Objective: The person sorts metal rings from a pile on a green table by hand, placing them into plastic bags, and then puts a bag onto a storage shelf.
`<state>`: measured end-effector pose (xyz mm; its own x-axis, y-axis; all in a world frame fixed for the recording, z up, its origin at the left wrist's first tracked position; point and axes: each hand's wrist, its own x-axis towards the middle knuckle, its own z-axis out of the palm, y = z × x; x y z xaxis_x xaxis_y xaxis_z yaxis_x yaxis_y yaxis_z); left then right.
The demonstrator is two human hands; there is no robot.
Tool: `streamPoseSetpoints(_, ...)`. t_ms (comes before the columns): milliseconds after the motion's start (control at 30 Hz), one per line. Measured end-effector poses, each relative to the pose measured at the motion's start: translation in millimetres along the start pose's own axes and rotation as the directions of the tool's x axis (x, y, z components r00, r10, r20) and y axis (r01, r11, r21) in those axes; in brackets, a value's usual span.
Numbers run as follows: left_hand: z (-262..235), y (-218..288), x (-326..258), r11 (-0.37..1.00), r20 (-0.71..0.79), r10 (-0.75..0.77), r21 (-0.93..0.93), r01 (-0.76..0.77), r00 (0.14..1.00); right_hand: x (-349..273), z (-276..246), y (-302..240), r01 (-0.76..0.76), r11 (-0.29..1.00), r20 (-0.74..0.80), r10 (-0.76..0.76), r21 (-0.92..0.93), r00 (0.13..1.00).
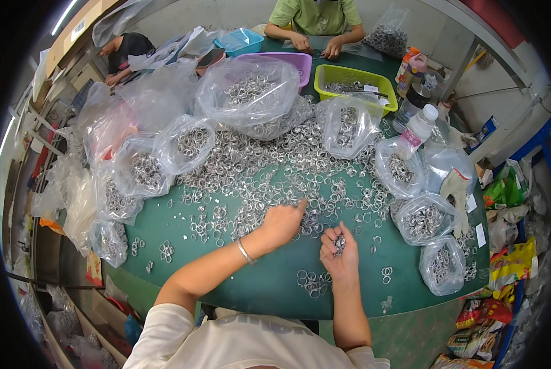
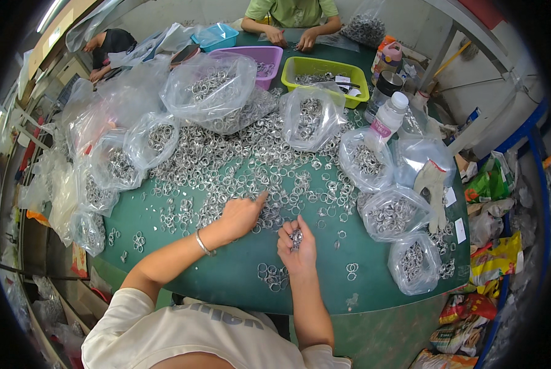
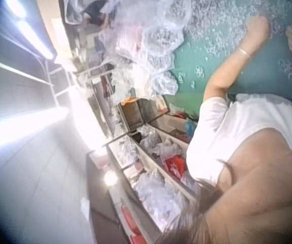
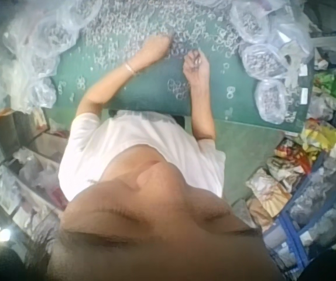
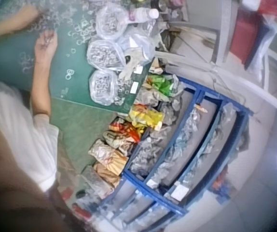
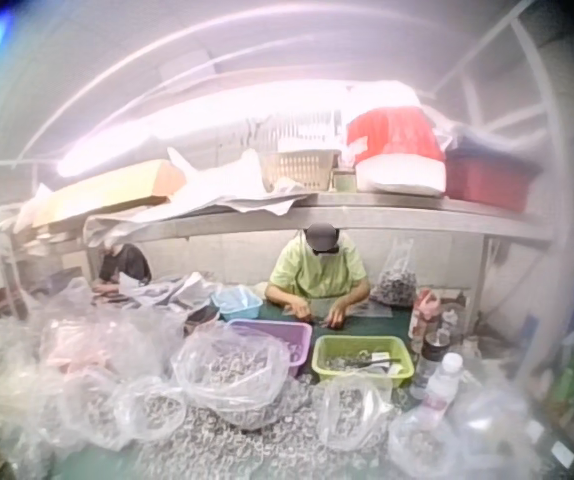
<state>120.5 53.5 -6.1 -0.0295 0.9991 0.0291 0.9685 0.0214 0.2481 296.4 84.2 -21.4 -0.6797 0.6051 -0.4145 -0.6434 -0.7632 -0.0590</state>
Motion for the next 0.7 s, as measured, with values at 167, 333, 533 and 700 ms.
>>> streamPoseSetpoints(167,8,-3,-15,0.870,0.096,-0.017,-0.488,0.062,0.995,-2,2,-1,-0.003,0.999,-0.036,0.004,0.040,0.999)
streamPoseSetpoints(333,-16,-9,-45,-0.509,0.624,0.030,-0.662,0.549,0.781,-2,0,-1,-0.018,0.994,-0.009,0.019,0.104,1.000)
streamPoseSetpoints(533,1,1,-97,-0.808,0.591,-0.025,-0.487,0.331,0.806,0,3,7,0.056,0.998,-0.172,-0.048,0.039,0.984)
streamPoseSetpoints(700,2,12,-118,-0.871,0.556,-0.093,-0.448,0.204,0.826,-8,27,16,0.115,0.993,-0.313,-0.116,-0.023,0.943)
